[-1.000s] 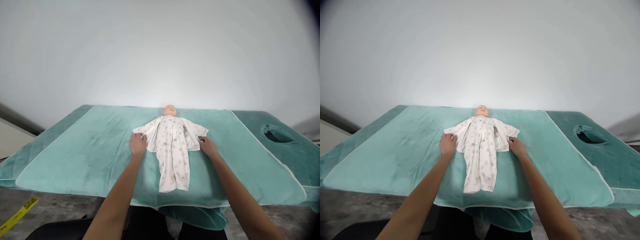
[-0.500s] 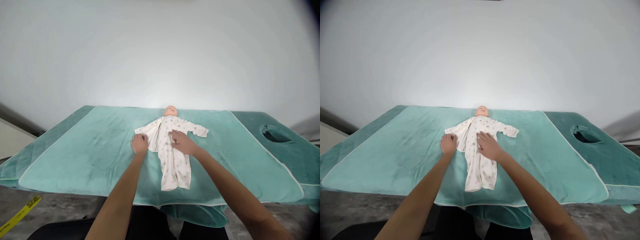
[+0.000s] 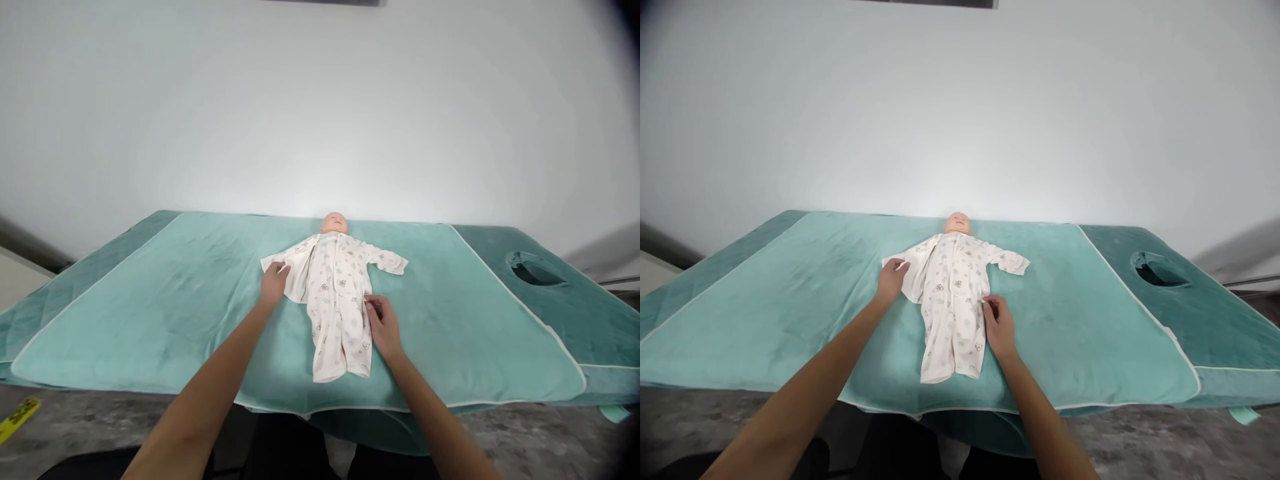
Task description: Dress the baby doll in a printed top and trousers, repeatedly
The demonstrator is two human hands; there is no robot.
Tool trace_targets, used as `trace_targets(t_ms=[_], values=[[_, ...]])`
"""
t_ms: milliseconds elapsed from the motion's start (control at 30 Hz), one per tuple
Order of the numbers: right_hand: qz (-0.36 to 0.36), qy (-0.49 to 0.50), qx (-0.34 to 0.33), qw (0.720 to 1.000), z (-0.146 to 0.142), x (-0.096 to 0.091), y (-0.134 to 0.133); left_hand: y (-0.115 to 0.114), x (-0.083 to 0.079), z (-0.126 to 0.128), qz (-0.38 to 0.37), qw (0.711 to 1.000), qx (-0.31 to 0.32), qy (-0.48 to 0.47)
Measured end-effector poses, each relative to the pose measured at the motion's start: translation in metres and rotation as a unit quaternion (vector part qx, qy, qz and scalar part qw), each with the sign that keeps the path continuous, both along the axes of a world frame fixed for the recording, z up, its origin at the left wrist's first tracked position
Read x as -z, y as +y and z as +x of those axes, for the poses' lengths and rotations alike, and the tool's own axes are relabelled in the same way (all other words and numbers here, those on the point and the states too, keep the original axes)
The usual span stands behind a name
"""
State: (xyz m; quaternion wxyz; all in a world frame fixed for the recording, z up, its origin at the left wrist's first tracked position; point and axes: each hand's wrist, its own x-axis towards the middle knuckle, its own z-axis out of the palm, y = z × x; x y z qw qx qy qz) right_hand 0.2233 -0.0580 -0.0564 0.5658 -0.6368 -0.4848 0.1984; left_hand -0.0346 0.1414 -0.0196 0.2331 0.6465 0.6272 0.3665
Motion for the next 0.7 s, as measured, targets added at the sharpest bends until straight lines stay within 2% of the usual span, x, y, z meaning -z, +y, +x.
trace_targets(t_ms=[100, 233, 333, 433, 500, 567, 633, 700], values=[[-0.02, 0.072, 0.016, 0.997, 0.003, 0.002, 0.006, -0.002, -0.025, 0.022, 0.039, 0.996, 0.043, -0.067], [-0.013, 0.148, 0.0, 0.989, 0.004, -0.007, 0.004, -0.029, -0.058, 0.06, 0.088, 0.973, 0.137, -0.163], [-0.006, 0.196, -0.045, 0.98, 0.002, -0.031, 0.003, -0.053, -0.067, 0.079, 0.08, 0.965, 0.148, -0.199], [-0.011, 0.229, -0.125, 0.965, -0.01, -0.068, 0.017, -0.066, -0.065, 0.086, 0.066, 0.953, 0.15, -0.256], [-0.015, 0.272, -0.173, 0.947, -0.023, -0.09, 0.042, -0.068, -0.064, 0.084, 0.07, 0.945, 0.151, -0.28], [-0.014, 0.327, -0.207, 0.922, -0.038, -0.105, 0.08, -0.067, -0.063, 0.081, 0.073, 0.944, 0.156, -0.283], [-0.014, 0.363, -0.23, 0.903, -0.048, -0.11, 0.125, -0.066, -0.063, 0.077, 0.068, 0.947, 0.167, -0.265], [-0.01, 0.364, -0.237, 0.901, -0.051, -0.111, 0.169, -0.066, -0.061, 0.076, 0.066, 0.954, 0.182, -0.231]])
